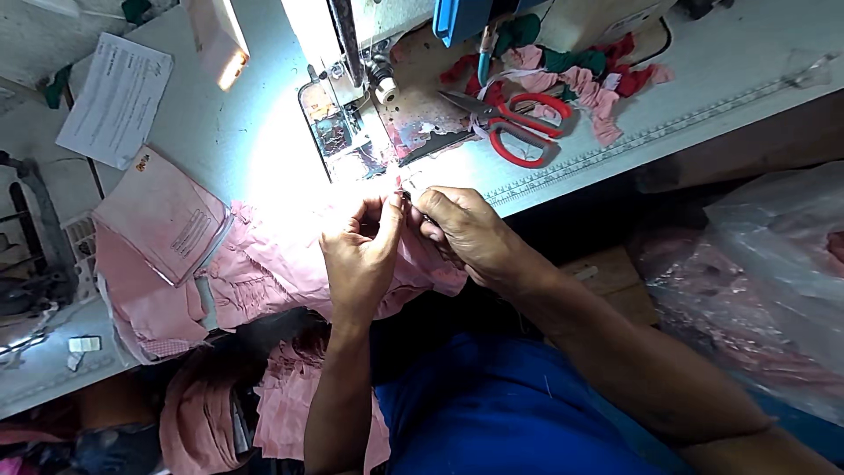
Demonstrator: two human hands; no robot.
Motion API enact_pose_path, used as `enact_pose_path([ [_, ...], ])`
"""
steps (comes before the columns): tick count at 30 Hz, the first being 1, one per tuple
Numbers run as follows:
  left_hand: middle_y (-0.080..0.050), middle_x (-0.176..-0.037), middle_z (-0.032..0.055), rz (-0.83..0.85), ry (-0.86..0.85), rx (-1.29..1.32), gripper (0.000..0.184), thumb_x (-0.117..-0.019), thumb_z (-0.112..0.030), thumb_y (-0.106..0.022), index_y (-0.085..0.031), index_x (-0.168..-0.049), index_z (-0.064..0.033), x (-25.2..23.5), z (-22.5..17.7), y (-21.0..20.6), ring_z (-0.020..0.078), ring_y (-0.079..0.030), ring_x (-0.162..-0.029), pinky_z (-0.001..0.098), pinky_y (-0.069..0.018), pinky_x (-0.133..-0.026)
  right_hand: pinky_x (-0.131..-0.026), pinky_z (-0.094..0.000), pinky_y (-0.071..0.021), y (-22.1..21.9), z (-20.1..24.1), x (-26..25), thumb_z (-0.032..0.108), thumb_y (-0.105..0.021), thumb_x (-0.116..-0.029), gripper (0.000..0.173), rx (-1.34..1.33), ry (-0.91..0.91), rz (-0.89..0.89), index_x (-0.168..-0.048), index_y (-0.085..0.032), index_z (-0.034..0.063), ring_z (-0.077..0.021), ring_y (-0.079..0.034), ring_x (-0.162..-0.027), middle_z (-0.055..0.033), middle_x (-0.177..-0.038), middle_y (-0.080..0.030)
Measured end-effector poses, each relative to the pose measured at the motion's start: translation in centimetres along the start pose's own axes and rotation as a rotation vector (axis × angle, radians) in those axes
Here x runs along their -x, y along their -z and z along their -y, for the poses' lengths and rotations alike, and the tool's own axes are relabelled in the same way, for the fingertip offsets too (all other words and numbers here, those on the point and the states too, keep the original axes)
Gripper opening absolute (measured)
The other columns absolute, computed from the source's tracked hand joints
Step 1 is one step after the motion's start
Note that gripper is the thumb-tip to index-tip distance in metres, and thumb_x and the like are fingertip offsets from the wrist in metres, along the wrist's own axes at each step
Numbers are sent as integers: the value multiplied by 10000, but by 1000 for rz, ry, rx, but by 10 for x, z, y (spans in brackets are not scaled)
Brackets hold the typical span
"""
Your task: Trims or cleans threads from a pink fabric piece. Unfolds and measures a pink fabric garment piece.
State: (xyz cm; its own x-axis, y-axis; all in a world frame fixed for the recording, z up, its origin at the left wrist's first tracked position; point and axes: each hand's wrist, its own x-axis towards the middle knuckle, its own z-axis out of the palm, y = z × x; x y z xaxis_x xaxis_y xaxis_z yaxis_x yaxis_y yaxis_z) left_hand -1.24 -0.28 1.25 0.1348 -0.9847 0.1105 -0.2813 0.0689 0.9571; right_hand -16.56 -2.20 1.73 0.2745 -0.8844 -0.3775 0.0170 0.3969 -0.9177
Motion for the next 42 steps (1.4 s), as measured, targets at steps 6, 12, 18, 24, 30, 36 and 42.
enact_pose_path([
  [6,-654,-729,-6,9,4,29,90,-1007,-133,-662,-693,-950,-70,0,3,1,62,-604,-572,198,-513,-494,-371,-160,-252,-2,1,1,348,-452,-1099,372,-146,-75,35,-859,-616,116,-24,-281,-397,37,-556,-390],
  [12,-679,-758,-9,7,-32,-14,106,-1012,-146,-654,-701,-957,-69,0,5,1,65,-643,-621,212,-550,-545,-399,-207,-278,0,1,-2,297,-473,-1086,362,38,10,-5,-805,-609,113,-74,-350,-425,4,-556,-430],
  [18,-644,-743,-8,52,-17,93,71,-1008,-108,-651,-682,-962,-63,-1,10,5,51,-600,-596,188,-514,-520,-356,-141,-250,-4,6,-1,352,-426,-1105,385,-314,-149,87,-857,-606,118,-2,-270,-393,54,-562,-376],
  [24,-652,-765,-7,71,2,139,63,-1010,-96,-640,-680,-973,-65,-3,10,8,54,-610,-622,187,-521,-548,-377,-152,-267,-4,5,1,311,-436,-1103,363,-184,-58,50,-870,-624,106,-18,-304,-405,36,-563,-407],
  [30,-645,-704,-17,112,22,3,99,-1010,-196,-664,-646,-1048,-107,-8,6,15,54,-568,-511,187,-473,-442,-398,-183,-282,-6,1,-4,291,-470,-1095,360,-82,4,27,-811,-603,116,-51,-340,-430,14,-581,-431],
  [36,-709,-843,-2,41,-50,-32,109,-1013,-157,-661,-722,-1011,-67,-13,7,10,74,-690,-735,221,-596,-632,-397,-189,-269,-5,1,-4,294,-465,-1091,354,-24,15,2,-816,-606,121,-58,-334,-424,13,-565,-417],
  [42,-686,-784,-26,37,-42,-97,133,-1018,-200,-659,-712,-968,-89,-7,1,9,42,-659,-650,195,-559,-548,-426,-256,-332,-4,-3,-5,317,-510,-1073,359,218,117,-92,-773,-571,130,-110,-424,-458,-5,-575,-470],
])
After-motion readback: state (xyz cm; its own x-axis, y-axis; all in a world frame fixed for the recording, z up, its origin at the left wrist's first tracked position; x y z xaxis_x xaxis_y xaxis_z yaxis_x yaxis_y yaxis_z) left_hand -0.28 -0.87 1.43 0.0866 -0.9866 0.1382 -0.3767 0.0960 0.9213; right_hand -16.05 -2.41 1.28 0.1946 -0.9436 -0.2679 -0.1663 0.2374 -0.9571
